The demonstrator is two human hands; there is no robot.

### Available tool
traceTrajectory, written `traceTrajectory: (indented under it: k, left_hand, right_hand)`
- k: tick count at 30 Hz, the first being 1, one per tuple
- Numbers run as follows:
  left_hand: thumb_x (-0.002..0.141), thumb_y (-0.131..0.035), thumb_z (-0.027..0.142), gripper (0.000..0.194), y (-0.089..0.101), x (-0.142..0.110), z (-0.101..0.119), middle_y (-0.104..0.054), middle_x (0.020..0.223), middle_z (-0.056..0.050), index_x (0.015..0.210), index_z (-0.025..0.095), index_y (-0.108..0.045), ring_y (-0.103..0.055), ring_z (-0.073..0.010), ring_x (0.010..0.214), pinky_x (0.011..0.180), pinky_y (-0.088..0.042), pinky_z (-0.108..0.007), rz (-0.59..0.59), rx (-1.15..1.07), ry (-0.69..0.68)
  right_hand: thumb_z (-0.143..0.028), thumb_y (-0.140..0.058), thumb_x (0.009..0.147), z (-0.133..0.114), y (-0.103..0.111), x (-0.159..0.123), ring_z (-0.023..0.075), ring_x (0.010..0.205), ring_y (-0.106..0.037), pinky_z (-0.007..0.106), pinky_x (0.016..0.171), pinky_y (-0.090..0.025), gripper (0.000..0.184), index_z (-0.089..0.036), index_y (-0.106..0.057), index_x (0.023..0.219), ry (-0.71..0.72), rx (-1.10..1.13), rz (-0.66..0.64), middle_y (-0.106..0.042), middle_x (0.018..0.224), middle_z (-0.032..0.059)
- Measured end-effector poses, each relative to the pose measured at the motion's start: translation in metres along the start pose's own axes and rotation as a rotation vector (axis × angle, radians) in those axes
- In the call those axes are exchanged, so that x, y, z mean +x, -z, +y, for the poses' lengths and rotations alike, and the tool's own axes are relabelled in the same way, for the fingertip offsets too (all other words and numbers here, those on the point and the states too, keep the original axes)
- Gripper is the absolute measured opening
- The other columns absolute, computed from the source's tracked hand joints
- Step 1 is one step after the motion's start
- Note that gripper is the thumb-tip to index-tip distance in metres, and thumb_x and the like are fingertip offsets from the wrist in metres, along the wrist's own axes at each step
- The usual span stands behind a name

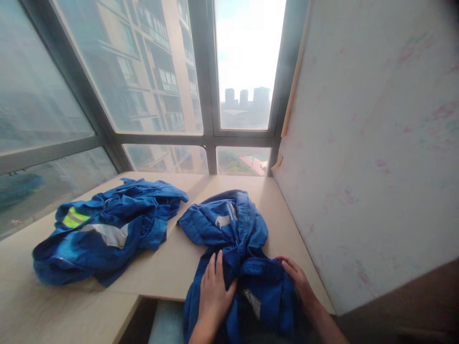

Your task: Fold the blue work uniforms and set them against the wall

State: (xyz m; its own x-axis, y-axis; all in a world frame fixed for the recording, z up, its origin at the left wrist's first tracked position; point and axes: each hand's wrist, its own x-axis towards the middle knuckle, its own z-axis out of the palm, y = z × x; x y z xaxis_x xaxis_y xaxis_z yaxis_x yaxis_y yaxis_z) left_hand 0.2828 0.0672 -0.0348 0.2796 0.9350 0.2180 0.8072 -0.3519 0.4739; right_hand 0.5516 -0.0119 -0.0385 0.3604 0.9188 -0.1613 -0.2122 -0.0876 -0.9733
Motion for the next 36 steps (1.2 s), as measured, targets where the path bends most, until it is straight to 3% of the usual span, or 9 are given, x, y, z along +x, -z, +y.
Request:
traceTrajectory:
  k: [4,8,10,13,15,20,27,31,36]
  left_hand:
    - [0.086,-0.054,0.030,0.063,0.016,-0.025,-0.034,-0.059,0.138,-0.018,0.145,0.012,-0.046,-0.057,-0.0301,0.128,0.106,-0.045,-0.043,-0.081,0.043,0.114]
    - [0.088,-0.046,0.028,0.049,0.034,-0.024,-0.039,-0.067,0.129,-0.016,0.134,0.014,-0.057,-0.064,-0.0287,0.118,0.101,-0.049,-0.041,-0.137,-0.045,0.228]
    - [0.087,-0.047,0.031,0.048,0.039,-0.017,-0.034,-0.071,0.122,-0.014,0.131,0.016,-0.059,-0.067,-0.0288,0.113,0.098,-0.051,-0.041,-0.134,-0.152,0.300]
    - [0.079,-0.053,0.037,0.049,0.046,-0.004,-0.030,-0.074,0.116,-0.011,0.122,0.016,-0.066,-0.067,-0.0290,0.114,0.099,-0.052,-0.040,-0.046,-0.367,0.325]
    - [0.075,-0.056,0.040,0.049,0.056,0.007,-0.034,-0.075,0.114,-0.009,0.116,0.017,-0.069,-0.067,-0.0294,0.113,0.099,-0.053,-0.040,0.042,-0.478,0.304]
    - [0.074,-0.061,0.044,0.045,0.109,0.046,-0.056,-0.076,0.106,-0.007,0.111,0.021,-0.072,-0.070,-0.0310,0.105,0.091,-0.056,-0.040,0.254,-0.381,0.311]
    - [0.087,-0.058,0.036,0.042,0.180,0.119,-0.042,-0.072,0.109,-0.012,0.124,0.021,-0.068,-0.067,-0.0311,0.101,0.090,-0.051,-0.041,0.638,0.157,0.140]
    - [0.090,-0.056,0.035,0.056,0.162,0.156,-0.007,-0.064,0.120,-0.019,0.141,0.014,-0.052,-0.059,-0.0352,0.115,0.099,-0.045,-0.050,0.540,0.340,0.029]
    - [0.088,-0.058,0.030,0.052,0.092,0.137,0.012,-0.048,0.148,-0.018,0.138,0.017,-0.054,-0.038,-0.0368,0.140,0.117,-0.024,-0.059,0.243,0.348,-0.252]
  right_hand:
    - [-0.061,-0.067,0.081,-0.017,-0.019,-0.031,0.0280,0.111,-0.064,0.041,0.099,-0.048,0.063,-0.019,-0.061,0.129,0.143,-0.311,-0.147,-0.069,0.116,0.0119]
    - [-0.053,-0.068,0.083,-0.019,-0.053,-0.059,0.0286,0.128,-0.051,0.042,0.110,-0.038,0.065,-0.024,-0.054,0.140,0.324,-0.740,-0.330,-0.056,0.139,0.0120]
    - [-0.046,-0.073,0.079,-0.008,-0.073,-0.067,0.0292,0.125,-0.051,0.042,0.108,-0.039,0.064,-0.027,-0.056,0.138,0.379,-0.929,-0.381,-0.056,0.137,0.0095]
    - [-0.028,-0.070,0.079,0.014,-0.094,-0.068,0.0272,0.107,-0.058,0.039,0.095,-0.044,0.031,-0.027,-0.069,0.109,0.406,-1.178,-0.354,-0.066,0.113,0.0055]
    - [-0.019,-0.061,0.082,0.024,-0.099,-0.061,0.0248,0.097,-0.060,0.036,0.087,-0.044,0.012,-0.024,-0.070,0.090,0.413,-1.248,-0.288,-0.068,0.097,0.0047]
    - [-0.020,-0.043,0.091,0.009,-0.070,-0.017,0.0204,0.084,-0.065,0.030,0.076,-0.045,0.026,-0.022,-0.069,0.089,0.398,-1.083,-0.038,-0.070,0.089,0.0054]
    - [-0.041,-0.048,0.086,-0.094,0.004,0.068,0.0255,0.081,-0.066,0.034,0.075,-0.047,0.031,-0.018,-0.070,0.086,0.598,-0.997,0.634,-0.072,0.088,0.0115]
    - [-0.033,-0.047,0.090,-0.146,0.003,0.098,0.0267,0.092,-0.061,0.037,0.083,-0.046,0.030,-0.015,-0.071,0.096,0.722,-1.152,0.757,-0.070,0.096,0.0140]
    - [-0.019,-0.046,0.091,-0.129,-0.049,0.073,0.0297,0.115,-0.054,0.045,0.100,-0.043,0.032,-0.016,-0.069,0.112,0.832,-1.200,0.448,-0.064,0.121,0.0159]
